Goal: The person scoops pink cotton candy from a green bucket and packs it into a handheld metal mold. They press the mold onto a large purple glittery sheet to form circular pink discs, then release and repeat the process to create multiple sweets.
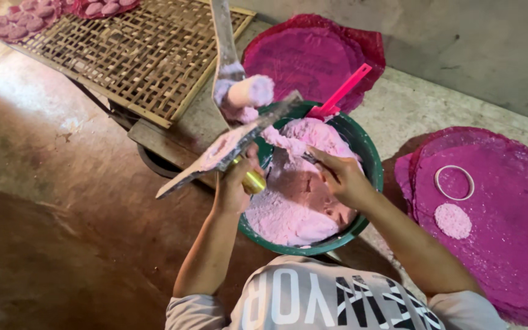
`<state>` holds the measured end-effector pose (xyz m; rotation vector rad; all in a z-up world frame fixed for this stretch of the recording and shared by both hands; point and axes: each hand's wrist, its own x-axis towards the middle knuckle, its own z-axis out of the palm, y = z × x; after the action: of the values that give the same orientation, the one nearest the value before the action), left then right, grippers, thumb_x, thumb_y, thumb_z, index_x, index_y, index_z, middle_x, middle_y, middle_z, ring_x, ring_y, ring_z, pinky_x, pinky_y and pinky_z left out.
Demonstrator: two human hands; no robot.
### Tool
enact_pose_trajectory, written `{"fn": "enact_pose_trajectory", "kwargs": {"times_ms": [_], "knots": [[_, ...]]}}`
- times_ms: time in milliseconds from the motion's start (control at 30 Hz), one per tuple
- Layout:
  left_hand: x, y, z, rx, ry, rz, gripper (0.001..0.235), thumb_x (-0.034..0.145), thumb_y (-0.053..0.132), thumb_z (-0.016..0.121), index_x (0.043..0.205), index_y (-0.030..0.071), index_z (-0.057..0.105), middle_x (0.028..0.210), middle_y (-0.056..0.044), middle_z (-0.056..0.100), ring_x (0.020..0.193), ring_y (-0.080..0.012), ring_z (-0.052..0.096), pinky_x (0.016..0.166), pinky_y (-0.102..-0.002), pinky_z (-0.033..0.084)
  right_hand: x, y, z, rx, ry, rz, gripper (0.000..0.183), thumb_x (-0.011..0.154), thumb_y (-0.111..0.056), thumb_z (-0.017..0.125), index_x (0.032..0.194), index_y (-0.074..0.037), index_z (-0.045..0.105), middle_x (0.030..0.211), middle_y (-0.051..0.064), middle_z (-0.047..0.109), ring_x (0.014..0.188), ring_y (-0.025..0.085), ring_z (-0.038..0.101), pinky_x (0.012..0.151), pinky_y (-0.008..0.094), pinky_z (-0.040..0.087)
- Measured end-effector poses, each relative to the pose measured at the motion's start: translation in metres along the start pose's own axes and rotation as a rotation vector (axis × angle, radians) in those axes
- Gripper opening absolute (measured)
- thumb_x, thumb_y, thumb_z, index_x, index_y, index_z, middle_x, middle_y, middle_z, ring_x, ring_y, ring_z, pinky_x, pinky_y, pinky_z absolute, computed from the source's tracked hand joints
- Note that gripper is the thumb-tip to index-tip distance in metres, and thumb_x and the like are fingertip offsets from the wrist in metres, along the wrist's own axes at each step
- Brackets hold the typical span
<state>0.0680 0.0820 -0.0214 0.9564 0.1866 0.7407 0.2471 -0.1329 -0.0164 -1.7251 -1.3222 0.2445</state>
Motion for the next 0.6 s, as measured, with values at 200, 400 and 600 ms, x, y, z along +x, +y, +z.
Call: {"fn": "enact_pose_trajectory", "kwargs": {"times_ms": [200,400,600], "knots": [[0.037,0.017,-0.047,0.742,-0.009,0.280,0.025,0.099,0.018,0.065,0.120,0.004,0.064,0.112,-0.007,0.068,0.091,-0.0120,0.067,0.084,-0.029,0.057,-0.024,-0.022,-0.065,-0.113,-0.318,0.194,0.044,0.095,-0.008,0.063,0.137,-0.020,0.066,0.076,0.014,0.072,0.057,0.020,0.069,0.060,0.032,0.055],[0.023,0.009,-0.005,1.582,-0.225,0.252,0.049,0.103,0.024,0.063,0.151,0.016,0.053,0.116,-0.007,0.066,0.092,-0.0149,0.071,0.078,-0.031,0.058,0.014,-0.101,-0.084,-0.783,-0.529,0.140,0.057,0.090,-0.017,0.056,0.144,-0.033,0.062,0.088,0.010,0.074,0.066,0.028,0.070,0.059,0.043,0.056],[0.001,0.003,0.024,1.460,-0.332,0.922,0.049,0.089,0.017,0.075,0.134,0.005,0.061,0.142,-0.015,0.065,0.101,-0.0273,0.070,0.076,-0.037,0.059,0.012,-0.119,-0.047,-0.936,-0.385,-0.396,0.048,0.086,-0.016,0.060,0.132,-0.001,0.059,0.084,0.010,0.067,0.067,0.026,0.069,0.057,0.038,0.056]]}}
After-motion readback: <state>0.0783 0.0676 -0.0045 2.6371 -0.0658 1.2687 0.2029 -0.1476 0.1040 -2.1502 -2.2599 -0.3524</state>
